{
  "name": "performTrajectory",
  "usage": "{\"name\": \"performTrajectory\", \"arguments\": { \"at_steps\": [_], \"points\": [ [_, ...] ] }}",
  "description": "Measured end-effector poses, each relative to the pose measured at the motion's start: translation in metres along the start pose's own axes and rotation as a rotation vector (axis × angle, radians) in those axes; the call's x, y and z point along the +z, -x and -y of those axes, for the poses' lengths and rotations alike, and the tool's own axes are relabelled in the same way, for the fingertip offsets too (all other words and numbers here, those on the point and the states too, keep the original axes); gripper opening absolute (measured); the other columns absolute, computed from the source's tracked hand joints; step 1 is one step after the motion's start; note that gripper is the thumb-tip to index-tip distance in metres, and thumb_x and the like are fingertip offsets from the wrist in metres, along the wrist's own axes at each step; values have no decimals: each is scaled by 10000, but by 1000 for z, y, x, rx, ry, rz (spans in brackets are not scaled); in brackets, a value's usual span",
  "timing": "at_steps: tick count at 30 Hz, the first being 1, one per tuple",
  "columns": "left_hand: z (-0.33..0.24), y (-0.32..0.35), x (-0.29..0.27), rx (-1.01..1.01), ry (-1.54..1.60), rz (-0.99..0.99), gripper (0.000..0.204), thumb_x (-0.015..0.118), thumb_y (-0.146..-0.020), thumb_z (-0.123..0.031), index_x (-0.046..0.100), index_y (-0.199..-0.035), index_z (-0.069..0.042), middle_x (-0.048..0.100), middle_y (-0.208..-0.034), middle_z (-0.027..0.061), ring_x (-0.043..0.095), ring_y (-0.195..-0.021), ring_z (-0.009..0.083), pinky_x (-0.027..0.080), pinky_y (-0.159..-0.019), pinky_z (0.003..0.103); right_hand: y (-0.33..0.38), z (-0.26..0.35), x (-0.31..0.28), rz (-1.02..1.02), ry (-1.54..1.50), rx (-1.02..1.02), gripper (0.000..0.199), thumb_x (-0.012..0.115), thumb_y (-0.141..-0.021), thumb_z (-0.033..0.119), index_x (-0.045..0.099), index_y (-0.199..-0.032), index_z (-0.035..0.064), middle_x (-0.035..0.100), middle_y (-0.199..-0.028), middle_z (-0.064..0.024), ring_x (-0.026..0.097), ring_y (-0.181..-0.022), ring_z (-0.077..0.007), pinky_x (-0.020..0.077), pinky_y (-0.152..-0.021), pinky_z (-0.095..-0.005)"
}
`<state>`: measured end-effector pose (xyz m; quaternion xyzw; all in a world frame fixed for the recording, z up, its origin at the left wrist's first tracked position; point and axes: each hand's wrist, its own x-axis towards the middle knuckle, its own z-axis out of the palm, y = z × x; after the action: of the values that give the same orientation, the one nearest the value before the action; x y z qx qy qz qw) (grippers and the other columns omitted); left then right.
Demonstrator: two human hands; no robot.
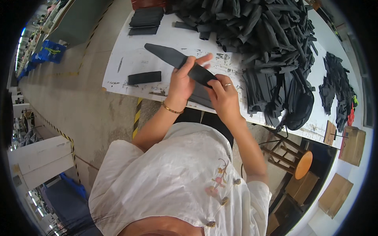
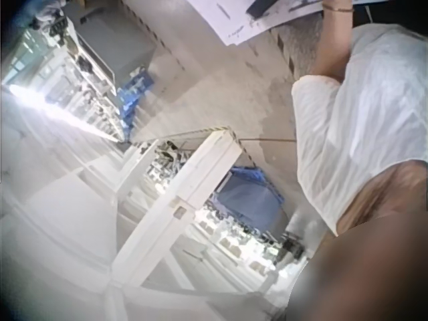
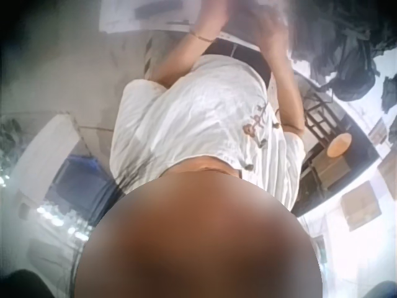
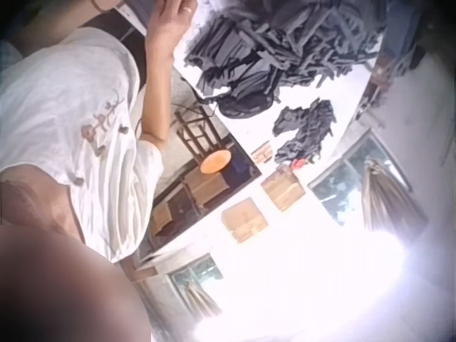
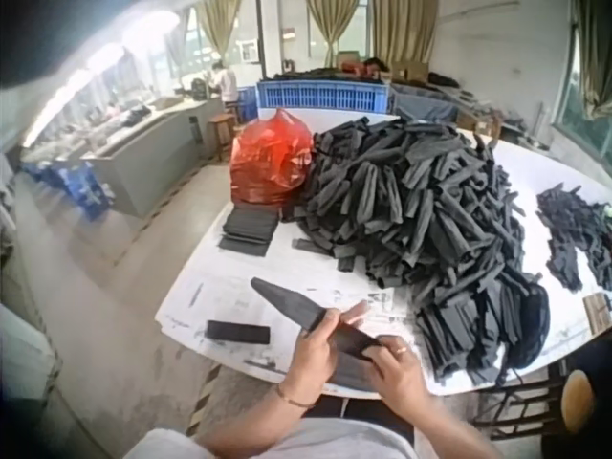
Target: Inspecting and inserting black foam strips into component handles at a workbench.
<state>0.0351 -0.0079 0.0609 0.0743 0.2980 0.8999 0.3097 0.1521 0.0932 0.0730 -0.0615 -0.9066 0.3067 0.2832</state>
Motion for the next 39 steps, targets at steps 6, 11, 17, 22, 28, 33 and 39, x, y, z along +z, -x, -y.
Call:
{"name": "performTrajectory", "arguments": {
  "at_steps": [6,11,17,22,28,33,39],
  "points": [
    [29,11,7,-129,36,52,234,556,-983,-251,581,-1034,-23,646,-1170,233,621,-1033,225,470,-963,373,-10,-8,10,-58,-51,-115,121,710,-775,-26,645,-871,9,637,-944,-139,647,-736,-291,513,-616,-333],
    [0,-5,16,27,161,-110,312,531,-997,-264,575,-1133,13,663,-1073,204,643,-999,311,501,-917,419,-7,-18,2,-2,-44,-82,139,740,-759,-19,632,-843,6,644,-905,-135,633,-677,-273,507,-594,-321],
    [14,-6,12,75,144,-59,303,530,-997,-270,577,-1133,-3,677,-969,132,660,-915,285,514,-885,403,-21,-13,-1,-34,-84,-148,173,754,-735,-7,609,-830,1,634,-892,-116,626,-685,-274,511,-571,-344],
    [19,-2,18,52,161,-33,300,557,-983,-286,585,-1121,-21,677,-957,102,656,-916,266,516,-868,396,-24,-13,-2,-11,-130,-130,166,746,-754,-38,612,-845,-5,636,-895,-113,612,-662,-234,499,-581,-288],
    [21,-6,15,41,186,-47,294,554,-985,-275,582,-1121,-16,672,-972,113,653,-930,278,518,-870,401,-25,-18,-1,6,-114,-128,162,743,-761,-34,616,-857,-4,640,-912,-112,617,-675,-235,505,-587,-290],
    [19,-11,14,41,176,-52,293,542,-990,-268,580,-1137,-17,672,-976,115,652,-932,280,511,-882,407,-27,-18,-2,10,-122,-119,163,743,-741,-11,618,-846,0,635,-904,-106,624,-685,-269,510,-590,-337],
    [18,-12,15,36,168,-68,290,535,-994,-257,582,-1130,-5,680,-970,138,663,-921,291,512,-888,419,-27,-18,-5,22,-105,-128,165,742,-741,-14,617,-850,-6,634,-914,-104,628,-697,-273,510,-597,-337]
  ]
}}
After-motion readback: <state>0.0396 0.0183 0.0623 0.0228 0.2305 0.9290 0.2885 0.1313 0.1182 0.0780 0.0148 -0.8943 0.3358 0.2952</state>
